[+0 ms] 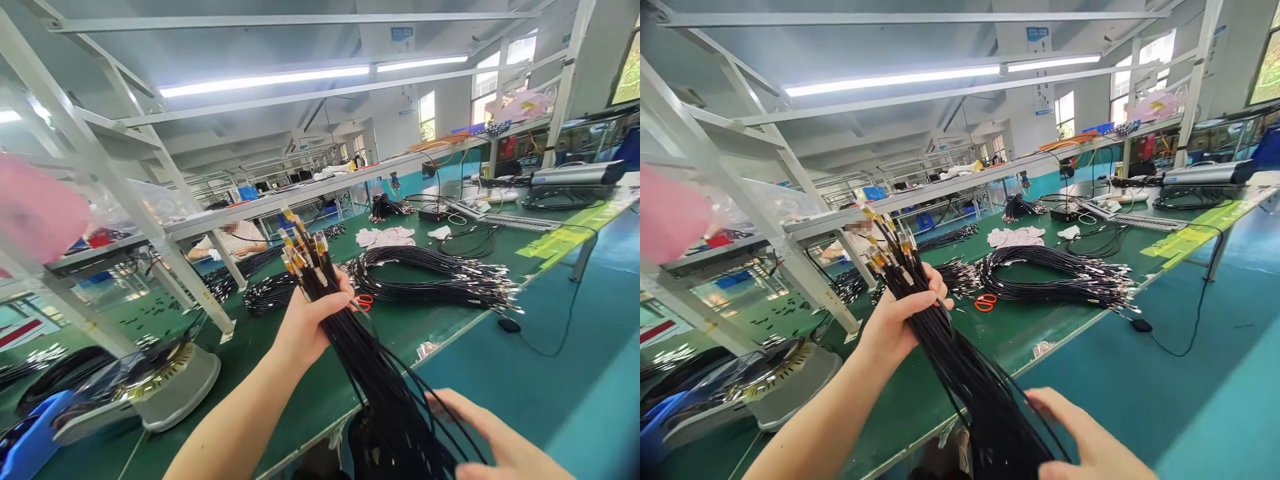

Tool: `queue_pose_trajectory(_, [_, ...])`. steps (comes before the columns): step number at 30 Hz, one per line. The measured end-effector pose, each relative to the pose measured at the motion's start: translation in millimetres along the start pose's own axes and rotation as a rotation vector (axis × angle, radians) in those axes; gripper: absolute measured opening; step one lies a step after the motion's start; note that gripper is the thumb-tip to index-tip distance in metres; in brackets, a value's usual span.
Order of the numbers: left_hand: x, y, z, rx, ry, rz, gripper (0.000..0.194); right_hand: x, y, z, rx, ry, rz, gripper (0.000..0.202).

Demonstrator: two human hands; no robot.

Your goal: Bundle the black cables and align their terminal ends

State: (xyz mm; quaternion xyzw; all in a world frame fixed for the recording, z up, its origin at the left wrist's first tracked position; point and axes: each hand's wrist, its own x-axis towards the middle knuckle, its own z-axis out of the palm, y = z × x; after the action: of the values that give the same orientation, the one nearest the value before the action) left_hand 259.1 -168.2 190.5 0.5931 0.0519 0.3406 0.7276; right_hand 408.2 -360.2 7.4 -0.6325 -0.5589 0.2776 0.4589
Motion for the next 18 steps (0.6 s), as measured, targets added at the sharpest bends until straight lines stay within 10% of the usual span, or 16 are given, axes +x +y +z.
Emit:
queue_pose_trajectory(7, [-22,10,-26.5,0.013,-0.031,0.069,0.018,75,-34,60,-0.161,0.231,-0.322,0.012])
queue_pose_trajectory(15, [-31,2,-47.3,0.008,0.065,0.068,0.022,82,-38,-17,-0.487,0.804,-0.431,0.019])
queue_pose_trajectory(18, [-29,2,-56.7,-0.035,0.151,0.102,0.022,62,-55,-4,-0.425,0.349,-0.345,0.010])
